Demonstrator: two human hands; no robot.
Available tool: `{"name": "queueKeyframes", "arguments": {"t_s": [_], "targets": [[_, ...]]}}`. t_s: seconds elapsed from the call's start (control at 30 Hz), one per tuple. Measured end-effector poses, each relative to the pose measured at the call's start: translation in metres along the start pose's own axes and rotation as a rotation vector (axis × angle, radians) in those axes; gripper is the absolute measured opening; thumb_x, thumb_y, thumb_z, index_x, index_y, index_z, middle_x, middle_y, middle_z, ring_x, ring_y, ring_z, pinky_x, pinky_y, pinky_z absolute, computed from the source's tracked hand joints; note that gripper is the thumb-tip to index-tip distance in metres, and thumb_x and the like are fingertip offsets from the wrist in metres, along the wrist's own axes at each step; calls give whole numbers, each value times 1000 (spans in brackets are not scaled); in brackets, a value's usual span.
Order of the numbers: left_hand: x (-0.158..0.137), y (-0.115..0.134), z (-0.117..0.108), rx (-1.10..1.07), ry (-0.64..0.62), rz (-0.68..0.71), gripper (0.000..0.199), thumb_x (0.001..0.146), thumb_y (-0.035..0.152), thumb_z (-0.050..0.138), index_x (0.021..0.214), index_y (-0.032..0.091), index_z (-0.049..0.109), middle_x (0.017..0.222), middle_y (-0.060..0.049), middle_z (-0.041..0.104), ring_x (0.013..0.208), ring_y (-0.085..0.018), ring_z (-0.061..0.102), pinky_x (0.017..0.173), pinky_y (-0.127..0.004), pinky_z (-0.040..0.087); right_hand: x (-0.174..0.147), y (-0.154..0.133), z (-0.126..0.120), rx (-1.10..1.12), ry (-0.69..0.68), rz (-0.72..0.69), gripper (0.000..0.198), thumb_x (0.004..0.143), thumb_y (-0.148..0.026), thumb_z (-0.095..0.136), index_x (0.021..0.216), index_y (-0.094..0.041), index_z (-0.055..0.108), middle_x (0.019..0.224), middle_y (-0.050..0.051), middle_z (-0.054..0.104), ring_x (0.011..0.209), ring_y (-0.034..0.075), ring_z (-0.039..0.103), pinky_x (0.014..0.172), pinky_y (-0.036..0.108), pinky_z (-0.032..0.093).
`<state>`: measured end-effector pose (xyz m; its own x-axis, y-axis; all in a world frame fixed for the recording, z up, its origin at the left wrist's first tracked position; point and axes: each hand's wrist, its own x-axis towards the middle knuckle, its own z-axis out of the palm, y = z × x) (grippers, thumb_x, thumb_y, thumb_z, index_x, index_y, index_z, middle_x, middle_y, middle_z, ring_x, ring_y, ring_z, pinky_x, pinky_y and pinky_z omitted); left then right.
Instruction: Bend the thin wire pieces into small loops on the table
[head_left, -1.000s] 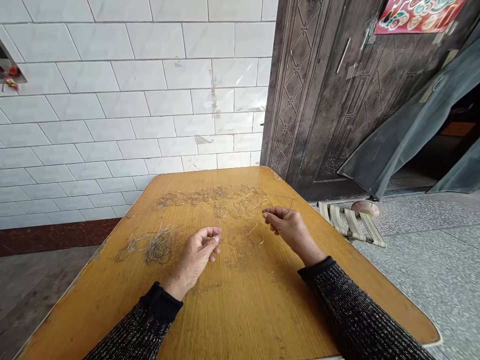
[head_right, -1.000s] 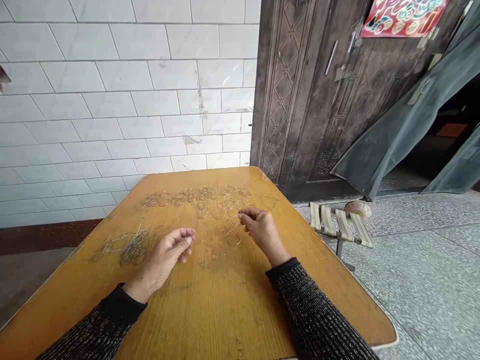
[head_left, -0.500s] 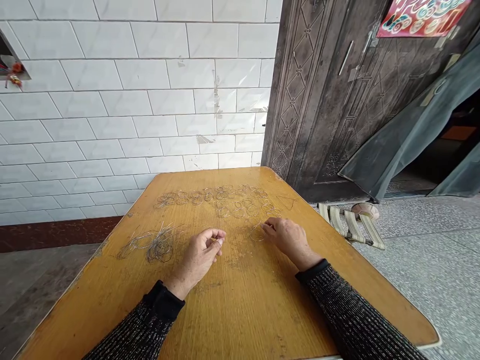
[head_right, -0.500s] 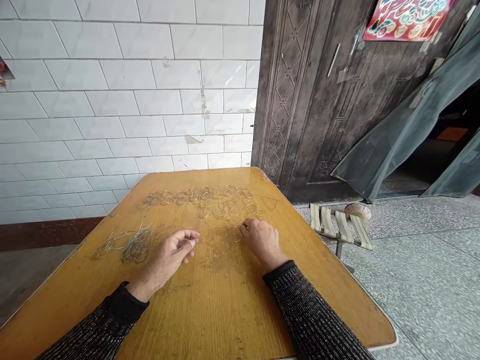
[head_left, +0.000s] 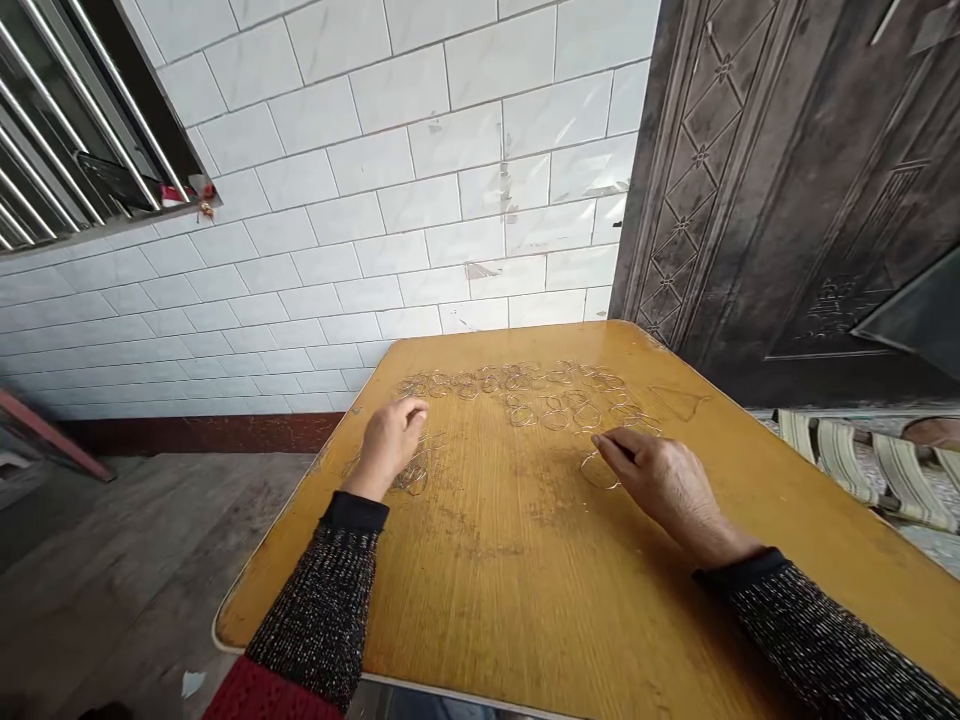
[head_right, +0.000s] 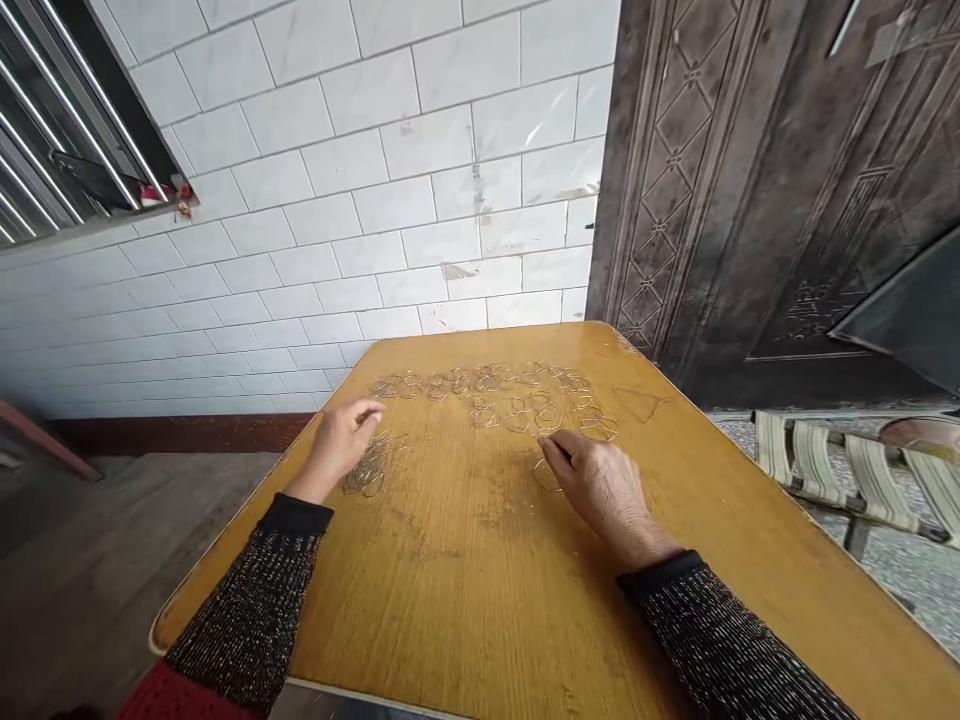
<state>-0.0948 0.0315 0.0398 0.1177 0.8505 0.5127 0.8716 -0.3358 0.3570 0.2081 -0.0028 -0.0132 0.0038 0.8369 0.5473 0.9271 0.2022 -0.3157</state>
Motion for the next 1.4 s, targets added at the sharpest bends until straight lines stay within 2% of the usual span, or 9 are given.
{"name": "queueKeyframes", "arguments": {"t_s": [0.07,0.17,0.33,0.57,0.7,0.77,0.87,1.07,1.4], "targets": [[0,-18,-9,75,-138,-76,21,80,24,44,79,17,64,74,-4,66,70,-16,58,63,-25,40,0,0,1,4,-6,-2,42,84,-44,37,54,-18,50,50,2,55,45,11,45,45,22,20],[-9,-29,-14,107,-237,-89,24,78,31,47,70,17,65,64,-3,64,61,-16,56,56,-24,36,0,0,3,2,-18,-7,43,84,-45,35,54,-18,51,50,3,56,45,12,46,46,23,21],[-22,-29,-7,132,-389,-74,22,68,34,59,82,20,66,88,-6,66,78,-20,59,62,-26,38,0,-3,2,36,-19,-11,47,85,-47,31,56,-19,55,52,5,58,45,13,48,46,24,22],[-26,-28,1,81,-375,-93,26,70,28,55,92,18,64,78,-3,66,67,-16,59,58,-24,40,-1,-5,1,60,-32,-32,46,85,-46,32,55,-19,53,51,4,56,44,12,46,46,23,23],[-24,-34,-14,-55,-205,-126,31,81,35,42,95,17,63,88,-5,68,77,-16,61,68,-25,44,-2,-5,0,50,-48,-40,42,85,-44,34,54,-19,50,48,2,53,43,12,42,46,23,23],[-22,-43,-24,25,-119,-164,28,80,30,43,95,17,63,93,-6,67,82,-17,61,72,-25,44,-2,-5,1,44,-45,-43,42,85,-43,34,54,-19,50,49,2,54,44,12,43,46,23,22],[-19,-61,-31,186,-134,-196,28,78,20,45,101,17,60,101,-7,65,88,-17,59,78,-26,43,-2,-4,2,44,-43,-58,41,85,-43,34,56,-19,53,52,3,56,46,13,46,46,24,23],[-23,-89,-17,269,-196,-287,36,75,25,53,107,12,58,98,-13,66,91,-23,59,77,-31,42,-3,0,6,43,-68,-55,40,84,-44,35,57,-20,53,53,2,57,47,13,49,47,24,26],[-32,-85,-16,289,-256,-280,27,78,31,49,96,17,64,91,-8,68,83,-20,61,70,-27,42,-3,-1,7,27,-83,-71,40,83,-44,34,56,-20,51,51,2,55,45,13,47,46,23,25]]}}
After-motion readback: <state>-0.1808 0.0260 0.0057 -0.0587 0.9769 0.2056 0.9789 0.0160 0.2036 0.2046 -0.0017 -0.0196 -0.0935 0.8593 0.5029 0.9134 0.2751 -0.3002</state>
